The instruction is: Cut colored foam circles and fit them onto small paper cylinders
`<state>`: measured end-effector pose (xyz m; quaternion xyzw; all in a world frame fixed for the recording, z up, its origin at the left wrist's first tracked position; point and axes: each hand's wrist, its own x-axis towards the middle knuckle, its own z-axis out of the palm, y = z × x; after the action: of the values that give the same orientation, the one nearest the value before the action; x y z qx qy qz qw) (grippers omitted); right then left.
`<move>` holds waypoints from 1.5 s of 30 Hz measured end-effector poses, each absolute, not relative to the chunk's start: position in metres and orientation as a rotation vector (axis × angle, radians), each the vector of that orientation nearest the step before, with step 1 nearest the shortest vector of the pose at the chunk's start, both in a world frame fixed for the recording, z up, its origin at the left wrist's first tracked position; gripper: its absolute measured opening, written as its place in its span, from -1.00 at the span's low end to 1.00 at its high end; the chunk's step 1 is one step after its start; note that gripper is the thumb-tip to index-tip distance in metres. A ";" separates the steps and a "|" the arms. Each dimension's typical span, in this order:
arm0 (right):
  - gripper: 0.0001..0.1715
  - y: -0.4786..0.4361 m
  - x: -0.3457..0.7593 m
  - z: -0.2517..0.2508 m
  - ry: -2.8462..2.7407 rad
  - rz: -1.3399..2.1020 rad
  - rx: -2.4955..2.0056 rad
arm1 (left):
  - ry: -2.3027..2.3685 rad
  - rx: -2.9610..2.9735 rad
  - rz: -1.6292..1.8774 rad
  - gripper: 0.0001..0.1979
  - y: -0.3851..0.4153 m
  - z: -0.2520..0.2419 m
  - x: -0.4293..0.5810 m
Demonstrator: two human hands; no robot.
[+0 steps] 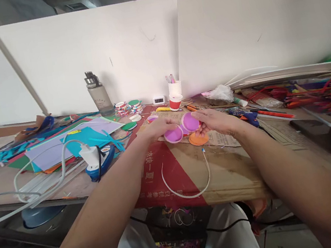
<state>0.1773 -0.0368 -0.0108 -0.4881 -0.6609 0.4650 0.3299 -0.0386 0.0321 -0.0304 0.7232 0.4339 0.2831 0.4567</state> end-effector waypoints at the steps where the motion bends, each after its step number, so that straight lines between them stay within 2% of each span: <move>1: -0.62 -0.036 0.177 -0.011 -1.643 1.248 -1.287 | 1.062 1.867 0.595 -0.86 0.031 -0.030 -0.039; 3: -0.68 -0.035 0.175 -0.011 -1.530 1.257 -1.324 | 1.021 2.045 0.421 -0.83 0.031 -0.028 -0.041; 8: -0.81 -0.034 0.173 -0.009 -1.388 1.177 -1.394 | 1.034 2.260 0.311 -0.70 0.028 -0.017 -0.046; 12: -0.78 -0.034 0.172 -0.007 -1.283 1.158 -1.299 | 1.115 2.214 0.625 -0.65 0.017 -0.005 -0.044; 15: -0.76 -0.035 0.167 -0.007 -1.178 1.222 -1.153 | 0.892 1.937 0.846 -0.53 0.008 -0.002 -0.036; 21: -0.77 -0.040 0.154 -0.012 -1.147 1.449 -0.972 | 0.509 1.543 0.848 -0.45 0.002 -0.014 -0.018; 27: -0.75 -0.044 0.149 -0.015 -1.172 1.532 -0.918 | 0.421 1.485 0.918 -0.38 -0.002 -0.015 -0.016; 31: -0.62 -0.048 0.152 -0.013 -1.335 1.532 -0.906 | 0.376 1.425 0.924 -0.32 -0.002 -0.012 -0.018; 37: -0.47 -0.067 0.155 -0.002 -1.824 1.565 -1.060 | 0.528 1.130 1.164 -0.42 0.002 0.004 -0.026; 40: -0.54 -0.091 0.144 0.003 -2.317 1.767 -1.010 | 0.578 1.031 1.265 -0.38 0.007 0.007 -0.030; 42: -0.62 -0.107 0.137 0.005 -2.562 1.772 -0.915 | 0.591 0.981 1.316 -0.36 0.013 0.005 -0.031; 45: -0.49 -0.118 0.136 0.007 -2.548 2.138 -0.687 | 0.627 0.941 1.356 -0.34 0.019 0.001 -0.031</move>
<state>0.1357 -0.1178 0.0074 -0.2007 -0.7442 0.6243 -0.1272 -0.0308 0.0187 0.0009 0.4115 0.2742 0.5934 0.6351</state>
